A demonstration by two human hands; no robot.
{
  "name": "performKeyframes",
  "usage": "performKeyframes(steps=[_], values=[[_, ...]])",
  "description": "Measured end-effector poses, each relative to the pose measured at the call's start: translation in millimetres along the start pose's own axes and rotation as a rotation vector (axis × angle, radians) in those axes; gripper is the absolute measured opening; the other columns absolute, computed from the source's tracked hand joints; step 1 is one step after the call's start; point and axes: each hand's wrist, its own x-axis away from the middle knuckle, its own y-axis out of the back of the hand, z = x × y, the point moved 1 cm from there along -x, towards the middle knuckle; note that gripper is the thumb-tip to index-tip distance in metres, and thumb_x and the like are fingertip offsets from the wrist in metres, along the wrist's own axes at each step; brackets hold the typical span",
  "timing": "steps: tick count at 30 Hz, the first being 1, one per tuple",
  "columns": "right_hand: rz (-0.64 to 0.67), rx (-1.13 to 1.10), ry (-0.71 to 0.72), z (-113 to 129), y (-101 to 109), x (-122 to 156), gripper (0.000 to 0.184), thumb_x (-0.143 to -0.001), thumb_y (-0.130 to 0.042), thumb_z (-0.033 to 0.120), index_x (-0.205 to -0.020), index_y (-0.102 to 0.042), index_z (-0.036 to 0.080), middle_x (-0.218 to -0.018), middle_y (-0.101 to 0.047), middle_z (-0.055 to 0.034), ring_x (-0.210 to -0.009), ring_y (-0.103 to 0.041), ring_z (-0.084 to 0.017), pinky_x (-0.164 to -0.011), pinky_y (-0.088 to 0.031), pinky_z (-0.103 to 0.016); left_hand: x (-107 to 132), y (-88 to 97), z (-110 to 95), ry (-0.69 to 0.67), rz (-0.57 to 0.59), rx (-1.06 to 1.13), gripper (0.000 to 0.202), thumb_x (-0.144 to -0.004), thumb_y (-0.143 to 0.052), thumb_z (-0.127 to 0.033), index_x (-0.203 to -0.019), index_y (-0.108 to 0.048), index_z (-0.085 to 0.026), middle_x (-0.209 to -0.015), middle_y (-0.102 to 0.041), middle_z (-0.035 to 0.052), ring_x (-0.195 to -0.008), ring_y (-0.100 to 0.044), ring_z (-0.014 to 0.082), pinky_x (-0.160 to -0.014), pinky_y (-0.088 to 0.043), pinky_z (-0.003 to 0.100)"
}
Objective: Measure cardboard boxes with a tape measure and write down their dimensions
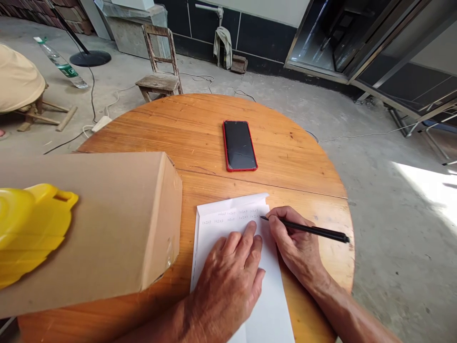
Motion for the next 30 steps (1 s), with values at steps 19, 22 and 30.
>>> performKeyframes(steps=[19,22,30], values=[[-0.135,-0.006,0.077,-10.8,4.4,-5.1,0.011,-0.095,-0.057,0.026,-0.103,-0.064,0.026,-0.087,-0.064,0.0012,-0.073,-0.060,-0.013,-0.069,-0.049,-0.027,1.7,-3.2,0.0,0.018,-0.002,0.020,0.043,-0.090,-0.054,-0.023,-0.132,-0.053,-0.013,-0.145,-0.051,0.0110,-0.105,-0.055,0.0275,-0.087,-0.052,0.045],[-0.088,0.150,0.175,-11.4,10.8,-9.2,0.017,-0.096,-0.055,0.022,-0.110,-0.062,0.025,-0.098,-0.066,-0.0013,-0.084,-0.064,-0.015,-0.077,-0.049,-0.029,1.7,-3.2,0.3,0.013,-0.002,0.016,0.043,-0.090,-0.055,-0.023,-0.132,-0.053,-0.013,-0.142,-0.053,0.0115,-0.105,-0.054,0.0279,-0.087,-0.052,0.045],[0.050,0.845,0.456,-10.1,34.1,10.4,0.040,-0.091,-0.039,0.003,-0.122,-0.061,0.017,-0.109,-0.068,-0.0121,-0.091,-0.064,-0.026,-0.075,-0.045,-0.039,-0.4,0.5,0.6,0.001,0.045,0.011,0.039,-0.090,-0.057,-0.024,-0.127,-0.055,-0.013,-0.141,-0.053,0.0110,-0.107,-0.053,0.0286,-0.091,-0.051,0.045]])
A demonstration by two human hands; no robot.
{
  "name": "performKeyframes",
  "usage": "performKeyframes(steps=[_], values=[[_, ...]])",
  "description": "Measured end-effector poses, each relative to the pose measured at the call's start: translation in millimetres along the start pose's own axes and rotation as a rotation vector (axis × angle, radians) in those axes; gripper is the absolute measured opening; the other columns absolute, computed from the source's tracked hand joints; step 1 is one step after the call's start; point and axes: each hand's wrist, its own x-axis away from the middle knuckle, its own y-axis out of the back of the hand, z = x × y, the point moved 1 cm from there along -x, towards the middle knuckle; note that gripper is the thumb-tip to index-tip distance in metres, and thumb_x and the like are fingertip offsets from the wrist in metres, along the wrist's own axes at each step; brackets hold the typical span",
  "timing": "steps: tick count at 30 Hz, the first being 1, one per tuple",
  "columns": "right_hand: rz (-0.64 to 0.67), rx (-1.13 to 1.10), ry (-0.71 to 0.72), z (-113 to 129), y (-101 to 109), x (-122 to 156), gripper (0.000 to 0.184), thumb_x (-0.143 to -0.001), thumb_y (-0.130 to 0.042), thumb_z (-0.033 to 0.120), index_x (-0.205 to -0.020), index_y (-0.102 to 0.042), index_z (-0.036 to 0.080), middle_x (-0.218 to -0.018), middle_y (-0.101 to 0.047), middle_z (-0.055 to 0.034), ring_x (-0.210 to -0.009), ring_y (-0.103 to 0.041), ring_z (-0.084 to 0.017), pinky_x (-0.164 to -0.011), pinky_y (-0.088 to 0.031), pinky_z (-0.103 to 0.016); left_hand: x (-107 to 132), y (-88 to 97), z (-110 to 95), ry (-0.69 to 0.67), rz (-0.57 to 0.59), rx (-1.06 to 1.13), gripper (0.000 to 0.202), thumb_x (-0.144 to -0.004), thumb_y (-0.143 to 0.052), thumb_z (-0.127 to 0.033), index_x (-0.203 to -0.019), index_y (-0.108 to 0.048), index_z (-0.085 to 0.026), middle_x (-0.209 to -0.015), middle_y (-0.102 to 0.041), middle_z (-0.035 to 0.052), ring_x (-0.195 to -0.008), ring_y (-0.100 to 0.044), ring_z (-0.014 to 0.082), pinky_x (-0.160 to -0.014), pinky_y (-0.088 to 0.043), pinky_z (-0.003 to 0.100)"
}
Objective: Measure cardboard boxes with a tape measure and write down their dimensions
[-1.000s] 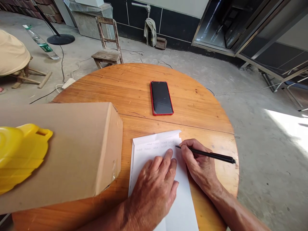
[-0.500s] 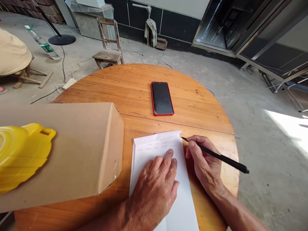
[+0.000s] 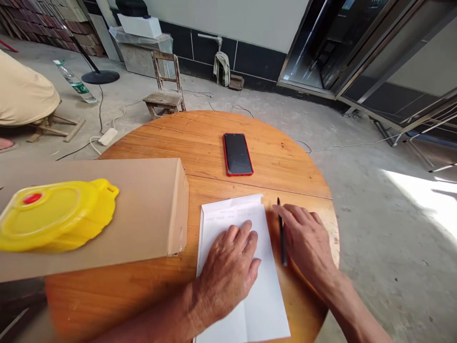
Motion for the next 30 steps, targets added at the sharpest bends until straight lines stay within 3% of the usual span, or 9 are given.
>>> performKeyframes(steps=[4,10,16,23,26,30], values=[[0.010,0.059,0.041,-1.1,-10.8,15.7,0.045,-0.090,-0.036,-0.002,-0.125,-0.059,0.013,-0.119,-0.066,-0.0145,-0.110,-0.060,-0.028,-0.085,-0.043,-0.040,-0.3,2.5,-2.2,0.007,0.032,-0.025,0.036,-0.090,-0.058,-0.025,-0.123,-0.059,-0.013,-0.142,-0.052,0.0116,-0.110,-0.053,0.0296,-0.093,-0.051,0.045],[-0.066,-0.022,-0.017,-4.2,-18.4,19.5,0.039,-0.093,-0.037,0.003,-0.123,-0.060,0.014,-0.118,-0.069,-0.0125,-0.105,-0.062,-0.026,-0.090,-0.043,-0.042,5.5,11.2,-10.6,0.031,0.100,-0.056,0.044,-0.089,-0.059,-0.028,-0.130,-0.055,-0.013,-0.151,-0.043,0.0150,-0.122,-0.050,0.0328,-0.101,-0.046,0.049],[-0.130,-0.127,-0.068,-5.9,-18.2,22.2,0.037,-0.094,-0.035,0.006,-0.115,-0.063,0.016,-0.112,-0.071,-0.0114,-0.098,-0.064,-0.026,-0.086,-0.045,-0.040,49.2,30.6,-22.2,0.024,0.213,-0.035,0.052,-0.087,-0.063,-0.031,-0.136,-0.053,-0.016,-0.156,-0.035,0.0154,-0.140,-0.037,0.0344,-0.112,-0.036,0.052],[-0.205,-0.219,-0.114,-11.6,-22.7,26.2,0.037,-0.087,-0.039,0.004,-0.110,-0.065,0.016,-0.109,-0.072,-0.0125,-0.098,-0.065,-0.026,-0.086,-0.048,-0.041,125.5,11.9,-16.6,0.036,0.073,-0.112,0.065,-0.084,-0.065,-0.030,-0.145,-0.043,-0.025,-0.159,-0.029,0.0104,-0.146,-0.027,0.0326,-0.113,-0.035,0.056],[-0.226,-0.255,-0.132,-14.6,-24.7,27.1,0.037,-0.086,-0.039,0.004,-0.110,-0.065,0.015,-0.108,-0.073,-0.0123,-0.098,-0.066,-0.026,-0.086,-0.050,-0.042,130.9,2.0,-18.8,0.034,0.023,-0.140,0.063,-0.089,-0.061,-0.032,-0.148,-0.040,-0.025,-0.160,-0.029,0.0103,-0.147,-0.026,0.0320,-0.115,-0.033,0.058],[-0.292,-0.302,-0.161,-20.8,-25.5,27.6,0.035,-0.086,-0.039,0.007,-0.107,-0.066,0.015,-0.105,-0.074,-0.0119,-0.097,-0.068,-0.024,-0.086,-0.053,-0.041,118.3,-3.1,-25.2,0.063,0.000,-0.157,0.059,-0.092,-0.056,-0.036,-0.147,-0.041,-0.025,-0.159,-0.031,0.0101,-0.147,-0.027,0.0319,-0.115,-0.030,0.061]])
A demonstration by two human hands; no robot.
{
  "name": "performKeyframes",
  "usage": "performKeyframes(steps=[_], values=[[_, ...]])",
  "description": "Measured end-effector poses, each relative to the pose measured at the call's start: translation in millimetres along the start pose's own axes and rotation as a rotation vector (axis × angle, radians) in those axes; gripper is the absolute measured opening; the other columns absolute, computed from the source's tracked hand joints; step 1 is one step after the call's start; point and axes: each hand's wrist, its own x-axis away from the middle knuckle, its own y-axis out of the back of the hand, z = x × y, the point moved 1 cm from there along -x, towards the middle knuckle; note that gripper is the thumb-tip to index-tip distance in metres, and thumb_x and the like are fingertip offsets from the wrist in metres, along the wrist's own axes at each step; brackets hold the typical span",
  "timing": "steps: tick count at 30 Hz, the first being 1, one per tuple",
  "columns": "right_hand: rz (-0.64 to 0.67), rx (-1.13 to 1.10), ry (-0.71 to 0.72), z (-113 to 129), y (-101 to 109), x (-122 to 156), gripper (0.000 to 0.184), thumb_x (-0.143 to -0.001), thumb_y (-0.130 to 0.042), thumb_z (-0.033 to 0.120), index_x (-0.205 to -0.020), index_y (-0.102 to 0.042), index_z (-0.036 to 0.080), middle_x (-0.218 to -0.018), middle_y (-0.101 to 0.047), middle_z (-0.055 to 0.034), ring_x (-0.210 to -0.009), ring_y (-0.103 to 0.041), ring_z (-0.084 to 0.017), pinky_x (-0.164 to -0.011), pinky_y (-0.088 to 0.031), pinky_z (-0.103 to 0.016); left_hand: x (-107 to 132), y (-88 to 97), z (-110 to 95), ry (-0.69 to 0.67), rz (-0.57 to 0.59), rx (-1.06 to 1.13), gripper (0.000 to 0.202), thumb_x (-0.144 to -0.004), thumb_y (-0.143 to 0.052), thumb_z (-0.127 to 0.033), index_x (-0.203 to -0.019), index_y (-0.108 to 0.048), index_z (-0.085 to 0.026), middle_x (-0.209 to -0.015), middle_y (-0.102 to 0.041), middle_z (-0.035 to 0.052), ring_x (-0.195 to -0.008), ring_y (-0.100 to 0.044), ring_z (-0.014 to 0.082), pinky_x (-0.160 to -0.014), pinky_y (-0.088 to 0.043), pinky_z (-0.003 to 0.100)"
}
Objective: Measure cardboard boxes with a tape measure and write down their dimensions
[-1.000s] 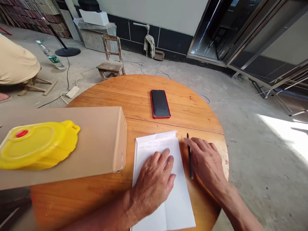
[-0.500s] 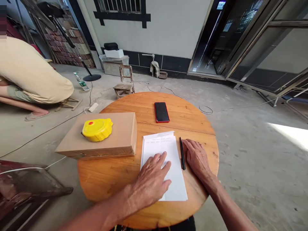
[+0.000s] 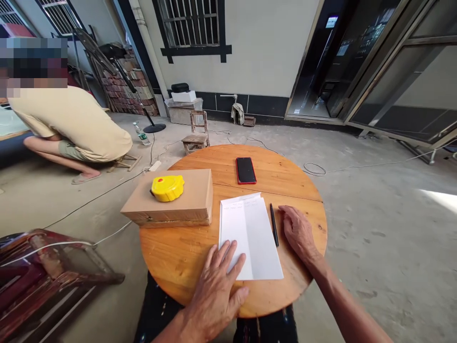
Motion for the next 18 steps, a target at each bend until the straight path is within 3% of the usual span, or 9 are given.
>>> performKeyframes(steps=[5,9,11,14,18], values=[[-0.083,-0.061,0.017,16.1,15.0,3.7,0.032,-0.089,-0.039,0.012,-0.108,-0.064,0.019,-0.107,-0.073,-0.0102,-0.100,-0.068,-0.024,-0.087,-0.052,-0.043,-9.0,2.1,0.6,0.026,0.020,0.014,0.055,-0.094,-0.052,-0.039,-0.146,-0.043,-0.024,-0.158,-0.033,0.0113,-0.147,-0.027,0.0316,-0.116,-0.028,0.060],[0.108,-0.025,0.265,59.7,27.4,18.0,0.028,-0.091,-0.047,0.013,-0.111,-0.064,0.021,-0.116,-0.071,-0.0091,-0.117,-0.060,-0.028,-0.093,-0.042,-0.045,-7.3,1.0,4.1,0.028,0.000,0.037,0.054,-0.095,-0.052,-0.036,-0.146,-0.042,-0.026,-0.158,-0.034,0.0092,-0.147,-0.027,0.0293,-0.117,-0.028,0.057],[0.233,0.037,0.347,78.3,28.0,26.9,0.023,-0.090,-0.050,0.012,-0.106,-0.065,0.020,-0.114,-0.072,-0.0094,-0.116,-0.059,-0.029,-0.094,-0.038,-0.045,-6.6,-1.3,4.7,0.028,-0.034,0.047,0.054,-0.094,-0.054,-0.034,-0.146,-0.042,-0.027,-0.158,-0.034,0.0090,-0.147,-0.027,0.0293,-0.117,-0.028,0.057],[0.330,0.101,0.326,91.8,23.7,36.5,0.017,-0.089,-0.052,0.011,-0.098,-0.065,0.019,-0.110,-0.071,-0.0090,-0.106,-0.063,-0.026,-0.096,-0.035,-0.044,-6.5,-4.5,4.3,0.046,-0.083,0.075,0.053,-0.094,-0.055,-0.035,-0.145,-0.045,-0.028,-0.157,-0.036,0.0082,-0.146,-0.029,0.0290,-0.117,-0.028,0.056],[0.338,0.143,0.281,92.6,20.2,38.7,0.019,-0.087,-0.053,0.010,-0.100,-0.065,0.020,-0.112,-0.070,-0.0088,-0.101,-0.063,-0.024,-0.096,-0.035,-0.043,-7.0,-4.5,3.8,0.067,-0.097,0.123,0.048,-0.095,-0.054,-0.036,-0.142,-0.048,-0.029,-0.156,-0.038,0.0069,-0.146,-0.030,0.0272,-0.119,-0.026,0.053]])
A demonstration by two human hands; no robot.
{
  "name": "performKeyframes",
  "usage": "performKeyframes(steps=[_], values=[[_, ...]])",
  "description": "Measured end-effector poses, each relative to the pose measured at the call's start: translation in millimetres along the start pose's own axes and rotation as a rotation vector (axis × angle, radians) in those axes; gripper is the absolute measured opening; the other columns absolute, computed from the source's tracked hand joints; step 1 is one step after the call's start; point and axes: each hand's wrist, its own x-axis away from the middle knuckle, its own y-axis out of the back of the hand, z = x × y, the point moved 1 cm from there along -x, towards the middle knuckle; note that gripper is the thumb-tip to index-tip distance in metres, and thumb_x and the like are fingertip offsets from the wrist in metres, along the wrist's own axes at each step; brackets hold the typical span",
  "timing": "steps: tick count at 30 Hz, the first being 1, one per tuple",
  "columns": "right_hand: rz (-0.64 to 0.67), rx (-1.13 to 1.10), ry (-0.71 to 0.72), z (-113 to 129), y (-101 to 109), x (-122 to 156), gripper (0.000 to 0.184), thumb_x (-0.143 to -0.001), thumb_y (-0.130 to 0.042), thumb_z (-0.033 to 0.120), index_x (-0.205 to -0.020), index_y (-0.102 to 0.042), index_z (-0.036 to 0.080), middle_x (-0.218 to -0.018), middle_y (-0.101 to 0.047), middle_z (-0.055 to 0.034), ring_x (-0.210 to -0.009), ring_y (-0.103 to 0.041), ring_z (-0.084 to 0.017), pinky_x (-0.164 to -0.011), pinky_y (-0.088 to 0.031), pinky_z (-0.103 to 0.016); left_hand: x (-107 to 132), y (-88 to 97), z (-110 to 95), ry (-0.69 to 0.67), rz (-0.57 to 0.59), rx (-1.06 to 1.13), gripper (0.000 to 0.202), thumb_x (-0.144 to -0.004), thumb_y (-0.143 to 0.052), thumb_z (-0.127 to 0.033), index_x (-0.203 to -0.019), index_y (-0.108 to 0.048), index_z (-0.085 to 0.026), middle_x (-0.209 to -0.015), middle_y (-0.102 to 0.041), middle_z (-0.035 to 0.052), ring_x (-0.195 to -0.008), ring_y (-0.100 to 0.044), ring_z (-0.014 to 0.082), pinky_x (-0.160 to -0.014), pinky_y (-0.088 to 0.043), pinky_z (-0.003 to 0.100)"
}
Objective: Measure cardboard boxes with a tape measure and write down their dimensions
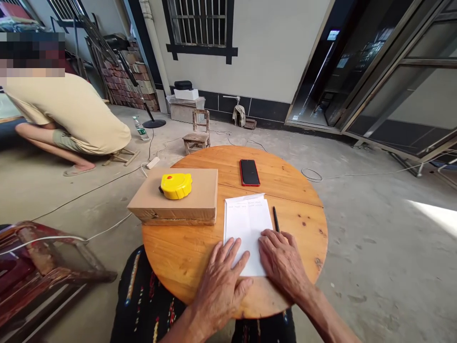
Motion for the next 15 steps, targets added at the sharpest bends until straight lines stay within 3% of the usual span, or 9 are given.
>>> performKeyframes(steps=[5,9,11,15], values=[[0.033,-0.023,0.024,-8.1,4.5,-3.5,0.018,-0.087,-0.054,0.012,-0.097,-0.067,0.021,-0.107,-0.072,-0.0076,-0.096,-0.067,-0.024,-0.088,-0.043,-0.042,2.2,6.6,-0.3,0.023,-0.018,0.076,0.046,-0.095,-0.052,-0.044,-0.138,-0.053,-0.026,-0.153,-0.042,0.0085,-0.145,-0.031,0.0284,-0.118,-0.027,0.054],[-0.173,-0.075,0.076,-4.1,18.0,-23.9,0.016,-0.091,-0.052,0.020,-0.094,-0.068,0.023,-0.104,-0.074,-0.0078,-0.092,-0.070,-0.024,-0.082,-0.048,-0.042,6.0,10.2,-1.9,0.024,-0.082,0.142,0.044,-0.093,-0.052,-0.049,-0.129,-0.059,-0.023,-0.148,-0.048,0.0092,-0.142,-0.035,0.0282,-0.119,-0.027,0.051],[-0.250,-0.149,0.065,10.2,30.2,-47.3,0.015,-0.092,-0.053,0.027,-0.095,-0.068,0.024,-0.108,-0.073,-0.0074,-0.093,-0.070,-0.025,-0.078,-0.051,-0.042,6.2,8.8,-1.4,0.023,-0.127,0.153,0.041,-0.092,-0.054,-0.049,-0.121,-0.063,-0.021,-0.145,-0.050,0.0093,-0.140,-0.038,0.0274,-0.120,-0.025,0.048],[-0.192,-0.314,0.112,65.8,51.4,-114.7,0.019,-0.092,-0.054,0.029,-0.107,-0.065,0.025,-0.124,-0.066,-0.0088,-0.105,-0.067,-0.025,-0.074,-0.056,-0.039,5.2,-1.0,3.8,0.009,-0.180,0.147,0.039,-0.087,-0.058,-0.049,-0.110,-0.065,-0.019,-0.137,-0.054,0.0116,-0.136,-0.040,0.0297,-0.118,-0.027,0.049]])
